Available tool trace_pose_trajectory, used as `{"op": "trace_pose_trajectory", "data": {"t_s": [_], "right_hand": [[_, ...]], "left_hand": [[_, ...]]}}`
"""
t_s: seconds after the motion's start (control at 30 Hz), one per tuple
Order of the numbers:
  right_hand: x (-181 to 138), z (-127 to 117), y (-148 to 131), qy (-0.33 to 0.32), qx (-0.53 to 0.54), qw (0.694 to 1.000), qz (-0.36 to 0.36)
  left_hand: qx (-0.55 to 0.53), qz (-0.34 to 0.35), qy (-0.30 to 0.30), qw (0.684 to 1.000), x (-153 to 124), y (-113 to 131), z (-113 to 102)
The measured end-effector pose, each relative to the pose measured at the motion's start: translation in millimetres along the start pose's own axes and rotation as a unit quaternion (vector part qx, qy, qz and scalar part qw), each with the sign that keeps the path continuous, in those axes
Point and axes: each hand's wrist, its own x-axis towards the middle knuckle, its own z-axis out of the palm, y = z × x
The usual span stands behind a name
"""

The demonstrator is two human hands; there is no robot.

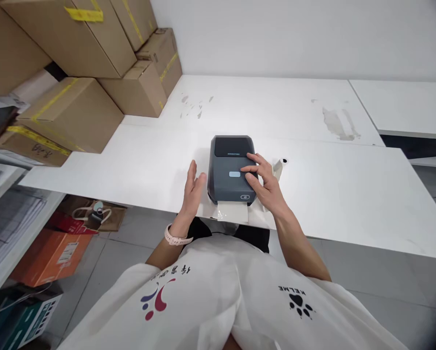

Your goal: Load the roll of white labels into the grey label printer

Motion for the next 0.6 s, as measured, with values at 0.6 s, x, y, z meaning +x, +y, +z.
{"op": "trace_pose_trajectory", "data": {"t_s": [0.6], "right_hand": [[35,34,-17,-0.026,-0.218,0.975,-0.036]], "left_hand": [[0.229,0.247,-0.048,0.94,48,18,51]]}}
